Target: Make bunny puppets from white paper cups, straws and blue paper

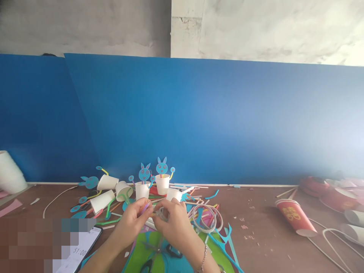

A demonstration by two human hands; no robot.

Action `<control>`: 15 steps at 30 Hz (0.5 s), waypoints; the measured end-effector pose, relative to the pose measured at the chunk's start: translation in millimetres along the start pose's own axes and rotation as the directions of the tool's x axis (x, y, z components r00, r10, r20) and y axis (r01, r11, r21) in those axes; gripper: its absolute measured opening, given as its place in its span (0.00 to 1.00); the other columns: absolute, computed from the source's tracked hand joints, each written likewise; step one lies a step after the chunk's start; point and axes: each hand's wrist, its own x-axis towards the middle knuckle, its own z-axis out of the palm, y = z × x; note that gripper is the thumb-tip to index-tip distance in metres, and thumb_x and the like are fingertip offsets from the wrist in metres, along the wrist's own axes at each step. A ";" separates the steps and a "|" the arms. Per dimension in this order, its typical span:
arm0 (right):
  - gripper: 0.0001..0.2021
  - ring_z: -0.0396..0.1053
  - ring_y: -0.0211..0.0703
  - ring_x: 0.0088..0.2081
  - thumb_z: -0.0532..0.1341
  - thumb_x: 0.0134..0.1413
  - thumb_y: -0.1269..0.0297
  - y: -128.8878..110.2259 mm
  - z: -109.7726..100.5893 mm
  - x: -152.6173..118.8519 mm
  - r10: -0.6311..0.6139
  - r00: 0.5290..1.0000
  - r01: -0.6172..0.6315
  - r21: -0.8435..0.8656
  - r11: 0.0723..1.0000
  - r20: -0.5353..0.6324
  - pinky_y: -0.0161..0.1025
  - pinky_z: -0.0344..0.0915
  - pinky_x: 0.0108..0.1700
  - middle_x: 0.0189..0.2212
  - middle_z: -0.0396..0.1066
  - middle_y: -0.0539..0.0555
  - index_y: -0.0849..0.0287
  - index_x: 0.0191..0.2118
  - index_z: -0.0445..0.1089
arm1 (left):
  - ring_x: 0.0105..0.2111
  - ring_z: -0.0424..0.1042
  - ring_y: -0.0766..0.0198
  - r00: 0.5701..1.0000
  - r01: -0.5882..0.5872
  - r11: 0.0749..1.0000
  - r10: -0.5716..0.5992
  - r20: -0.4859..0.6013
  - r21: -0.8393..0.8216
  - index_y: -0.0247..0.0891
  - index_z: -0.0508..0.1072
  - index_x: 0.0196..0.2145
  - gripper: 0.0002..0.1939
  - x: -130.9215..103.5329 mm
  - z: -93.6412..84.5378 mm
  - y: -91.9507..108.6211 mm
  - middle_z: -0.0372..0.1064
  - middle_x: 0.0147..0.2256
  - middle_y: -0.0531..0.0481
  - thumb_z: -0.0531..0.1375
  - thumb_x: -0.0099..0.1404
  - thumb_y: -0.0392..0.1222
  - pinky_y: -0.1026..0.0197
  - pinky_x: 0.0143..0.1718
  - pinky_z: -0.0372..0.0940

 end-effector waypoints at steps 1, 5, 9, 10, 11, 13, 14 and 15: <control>0.07 0.63 0.44 0.32 0.61 0.48 0.66 2.1 1.6 1.5 0.021 1.000 -0.020 0.018 1.000 -0.007 0.40 0.57 0.38 0.22 0.64 0.48 0.55 0.33 0.75 | 0.24 0.54 0.67 1.000 -0.002 1.000 0.003 -0.012 0.014 0.39 0.61 0.26 0.17 -0.3 -0.1 -0.1 0.54 0.23 0.57 0.54 0.64 0.53 0.64 0.26 0.52; 0.10 0.65 0.43 0.30 0.59 0.51 0.62 14.6 9.6 6.8 0.040 0.999 -0.031 0.238 0.971 -0.033 0.38 0.59 0.34 0.25 0.68 0.51 0.55 0.34 0.78 | 0.25 0.54 0.67 0.997 0.032 0.999 -0.034 -0.063 -0.037 0.38 0.62 0.25 0.17 0.8 -1.6 4.1 0.54 0.22 0.58 0.57 0.62 0.53 0.65 0.27 0.53; 0.10 0.67 0.46 0.33 0.59 0.50 0.63 25.6 9.8 10.7 0.038 0.993 -0.002 0.309 0.951 -0.111 0.40 0.60 0.37 0.27 0.74 0.54 0.57 0.30 0.79 | 0.22 0.53 0.70 0.986 0.148 0.960 -0.161 -0.033 -0.238 0.38 0.68 0.35 0.18 3.7 -0.9 6.3 0.57 0.23 0.59 0.62 0.57 0.56 0.67 0.23 0.51; 0.11 0.67 0.47 0.33 0.59 0.50 0.62 27.6 8.4 11.6 0.049 0.990 -0.006 0.309 0.951 -0.132 0.40 0.60 0.37 0.27 0.74 0.54 0.57 0.30 0.79 | 0.20 0.51 0.71 0.978 0.197 0.935 -0.207 -0.005 -0.294 0.38 0.68 0.38 0.20 4.1 -0.2 5.3 0.56 0.22 0.60 0.61 0.57 0.57 0.67 0.21 0.48; 0.11 0.66 0.47 0.34 0.59 0.51 0.62 29.3 6.7 12.4 0.059 0.987 -0.009 0.311 0.950 -0.152 0.40 0.60 0.37 0.27 0.75 0.54 0.57 0.31 0.79 | 0.18 0.47 0.72 0.969 0.241 0.908 -0.248 0.024 -0.343 0.38 0.67 0.40 0.21 4.3 0.5 3.8 0.54 0.21 0.61 0.60 0.58 0.57 0.67 0.20 0.44; 0.12 0.66 0.47 0.33 0.59 0.52 0.60 31.5 3.4 13.6 0.066 0.980 -0.003 0.320 0.947 -0.186 0.41 0.60 0.37 0.29 0.75 0.54 0.57 0.32 0.79 | 0.17 0.42 0.73 0.956 0.287 0.866 -0.288 0.060 -0.409 0.37 0.66 0.37 0.20 4.2 2.6 -0.1 0.51 0.19 0.63 0.58 0.59 0.58 0.67 0.19 0.39; 0.12 0.66 0.46 0.33 0.59 0.52 0.59 31.8 2.1 13.9 0.064 0.979 0.002 0.326 0.945 -0.194 0.40 0.60 0.37 0.29 0.76 0.54 0.57 0.32 0.79 | 0.17 0.43 0.74 0.957 0.283 0.859 -0.282 0.066 -0.426 0.37 0.65 0.34 0.20 4.0 3.9 -2.2 0.51 0.19 0.63 0.58 0.59 0.59 0.66 0.19 0.39; 0.12 0.66 0.46 0.33 0.59 0.52 0.59 31.5 1.2 13.9 0.059 0.979 0.009 0.333 0.943 -0.193 0.40 0.60 0.37 0.29 0.76 0.54 0.56 0.32 0.79 | 0.17 0.44 0.74 0.961 0.271 0.862 -0.270 0.066 -0.428 0.38 0.64 0.32 0.20 3.7 5.3 -4.0 0.52 0.20 0.62 0.59 0.59 0.59 0.66 0.19 0.40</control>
